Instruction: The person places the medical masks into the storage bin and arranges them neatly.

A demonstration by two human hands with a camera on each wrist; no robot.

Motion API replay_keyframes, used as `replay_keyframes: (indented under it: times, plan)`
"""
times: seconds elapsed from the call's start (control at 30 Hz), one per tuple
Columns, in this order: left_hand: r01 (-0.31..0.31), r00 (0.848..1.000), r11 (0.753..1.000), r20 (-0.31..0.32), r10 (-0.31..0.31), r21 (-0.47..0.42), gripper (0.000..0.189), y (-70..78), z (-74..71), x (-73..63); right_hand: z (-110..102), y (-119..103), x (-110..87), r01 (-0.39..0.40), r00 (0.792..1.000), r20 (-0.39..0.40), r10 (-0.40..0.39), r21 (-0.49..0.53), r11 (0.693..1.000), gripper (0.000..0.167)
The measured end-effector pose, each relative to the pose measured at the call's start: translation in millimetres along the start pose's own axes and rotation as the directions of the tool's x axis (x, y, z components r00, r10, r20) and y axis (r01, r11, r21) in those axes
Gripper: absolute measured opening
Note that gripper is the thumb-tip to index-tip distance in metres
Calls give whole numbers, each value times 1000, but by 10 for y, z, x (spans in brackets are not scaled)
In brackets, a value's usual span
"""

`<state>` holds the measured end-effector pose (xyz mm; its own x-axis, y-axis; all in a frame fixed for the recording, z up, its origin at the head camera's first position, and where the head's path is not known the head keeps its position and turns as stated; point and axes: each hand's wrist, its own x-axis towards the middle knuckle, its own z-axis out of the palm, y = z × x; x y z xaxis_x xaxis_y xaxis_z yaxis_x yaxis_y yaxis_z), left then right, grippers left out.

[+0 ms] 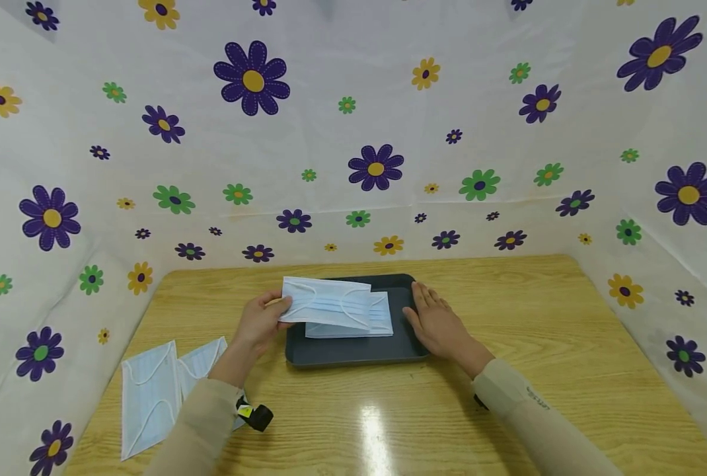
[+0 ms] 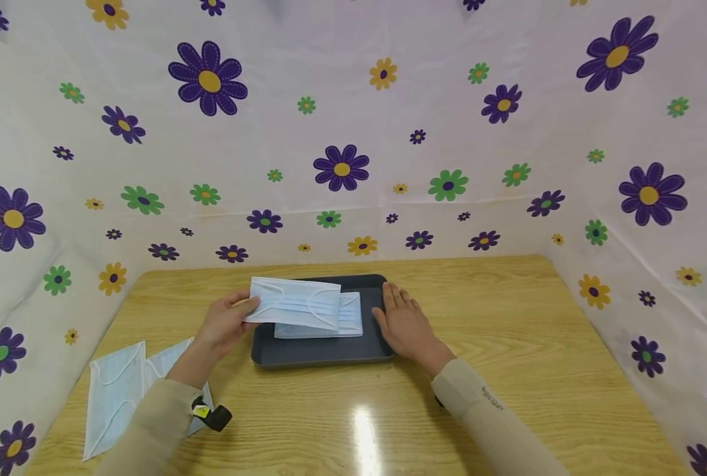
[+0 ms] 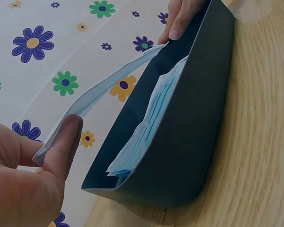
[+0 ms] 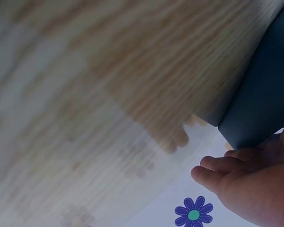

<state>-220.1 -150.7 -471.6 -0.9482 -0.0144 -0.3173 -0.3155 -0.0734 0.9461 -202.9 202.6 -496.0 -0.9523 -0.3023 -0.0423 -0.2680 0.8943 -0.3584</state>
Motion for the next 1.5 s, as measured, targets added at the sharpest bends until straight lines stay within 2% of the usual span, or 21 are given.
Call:
replay_keyframes:
  times: [0.37, 0.77, 1.1, 1.23, 1.3, 1.37, 1.43, 1.5]
  plan:
    - [27, 1000, 1000, 9, -27, 11, 38, -49, 227, 24, -5, -2, 1, 3, 1000, 3, -3, -7, 1000, 68]
    - [21, 1000, 1000, 7, -21, -3, 44, -98, 363, 81, 13, -6, 6, 2, 1000, -3, -2, -5, 1000, 69]
    - [23, 1000, 999, 7, -23, 47, 43, -136, 435, 110, 27, 9, 15, -1, 1000, 0, 1, -21, 1000, 69]
    - [-1, 1000, 993, 0, 1, 117, 43, -139, 425, 77, 34, 8, 15, -2, 1000, -2, 2, -23, 1000, 70]
    - [-24, 1000, 983, -6, 26, 184, 44, -136, 411, 53, 37, 5, 15, -3, 1000, -3, 3, -21, 1000, 70]
    - [-55, 998, 957, -16, 62, 286, 44, -132, 397, 31, 39, 6, 16, -4, 1000, -2, 4, -21, 1000, 71]
    - [-90, 993, 911, -30, 112, 402, 44, -126, 385, 16, 44, 9, 18, -4, 1000, -4, 4, -20, 1000, 71]
    - [-122, 986, 856, -38, 163, 503, 43, -117, 373, 1, 49, 13, 23, -3, 1000, -7, 3, -21, 1000, 71]
